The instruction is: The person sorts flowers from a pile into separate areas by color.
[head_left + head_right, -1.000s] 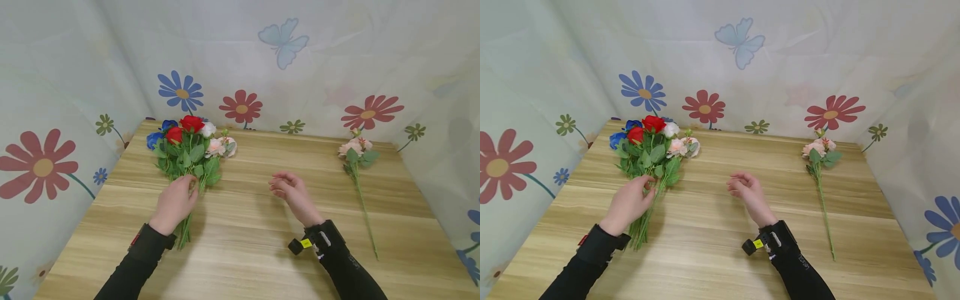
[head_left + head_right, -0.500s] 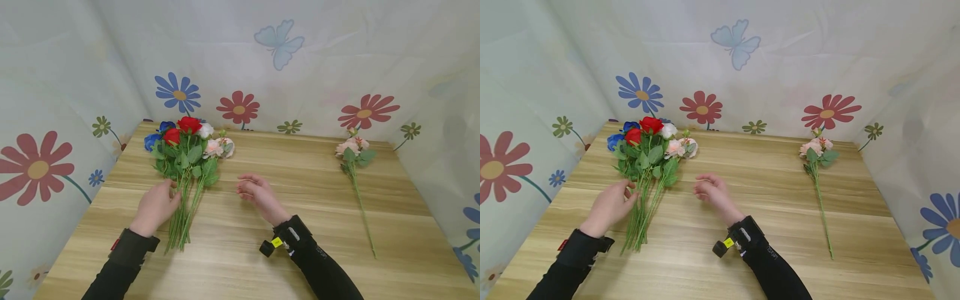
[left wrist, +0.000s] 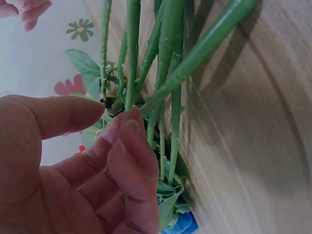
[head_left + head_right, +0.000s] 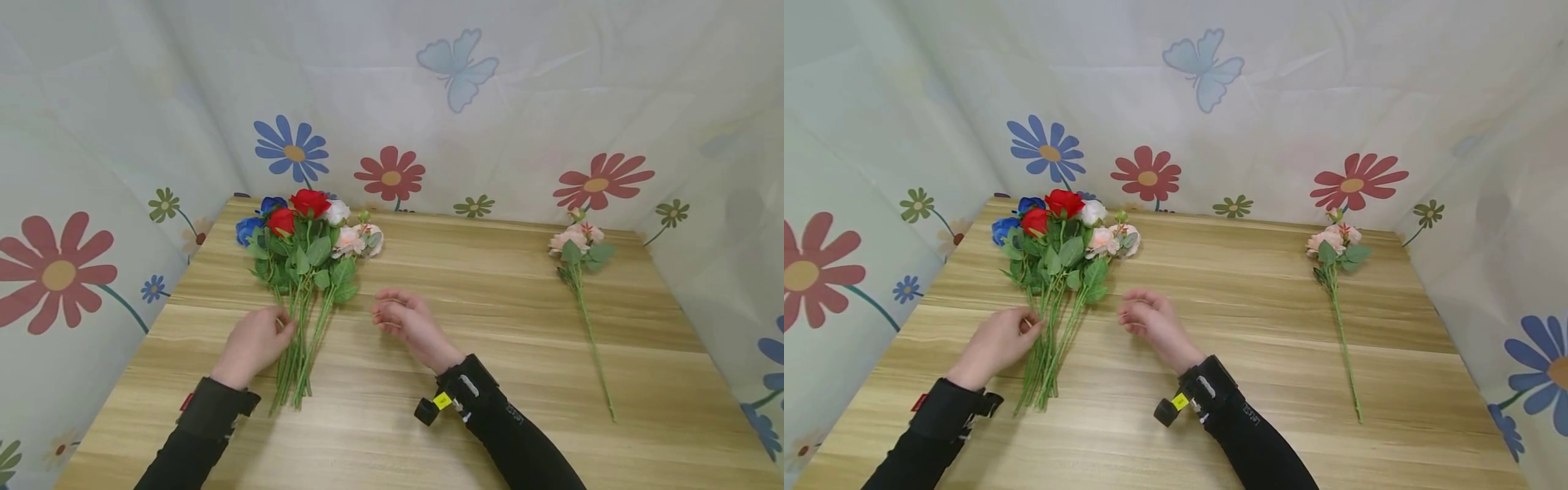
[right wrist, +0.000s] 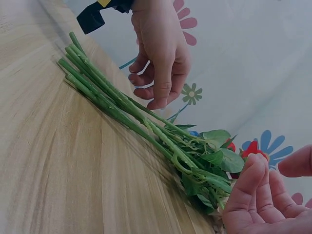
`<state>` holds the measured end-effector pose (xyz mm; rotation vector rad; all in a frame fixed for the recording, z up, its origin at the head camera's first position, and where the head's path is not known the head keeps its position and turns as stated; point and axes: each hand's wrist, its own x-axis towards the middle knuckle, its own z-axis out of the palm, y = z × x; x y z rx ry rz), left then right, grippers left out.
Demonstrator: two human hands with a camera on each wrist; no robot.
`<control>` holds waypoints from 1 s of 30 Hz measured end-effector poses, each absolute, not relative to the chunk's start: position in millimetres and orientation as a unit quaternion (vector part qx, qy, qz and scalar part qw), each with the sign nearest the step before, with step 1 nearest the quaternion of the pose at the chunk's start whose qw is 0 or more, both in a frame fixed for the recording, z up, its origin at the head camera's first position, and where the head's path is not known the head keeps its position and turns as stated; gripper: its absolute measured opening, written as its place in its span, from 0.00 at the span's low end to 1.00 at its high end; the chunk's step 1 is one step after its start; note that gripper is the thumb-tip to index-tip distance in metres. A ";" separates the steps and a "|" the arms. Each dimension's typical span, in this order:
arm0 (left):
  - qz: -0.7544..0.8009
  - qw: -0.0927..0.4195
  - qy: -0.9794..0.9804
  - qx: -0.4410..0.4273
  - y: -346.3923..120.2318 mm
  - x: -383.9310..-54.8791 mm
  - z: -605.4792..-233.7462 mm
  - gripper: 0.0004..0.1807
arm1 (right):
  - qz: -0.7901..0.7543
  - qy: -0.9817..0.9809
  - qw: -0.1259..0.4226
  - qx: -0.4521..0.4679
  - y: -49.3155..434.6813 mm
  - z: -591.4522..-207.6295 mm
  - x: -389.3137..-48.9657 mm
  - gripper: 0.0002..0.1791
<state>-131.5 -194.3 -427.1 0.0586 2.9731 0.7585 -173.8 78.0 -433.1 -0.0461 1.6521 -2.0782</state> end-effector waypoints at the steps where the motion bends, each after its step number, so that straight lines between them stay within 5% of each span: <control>1: 0.248 0.038 0.968 0.021 -194.2 -131.8 -427.5 0.12 | -0.758 0.605 0.243 -0.015 77.7 -432.9 -173.8 0.18; 8: 0.250 0.038 0.967 0.020 -193.2 -133.5 -429.4 0.11 | -0.756 0.604 0.252 -0.013 78.2 -432.9 -174.3 0.13; 30: 0.257 0.059 0.965 0.007 -195.2 -142.1 -436.7 0.10 | -0.752 0.605 0.259 -0.026 81.9 -436.8 -172.8 0.19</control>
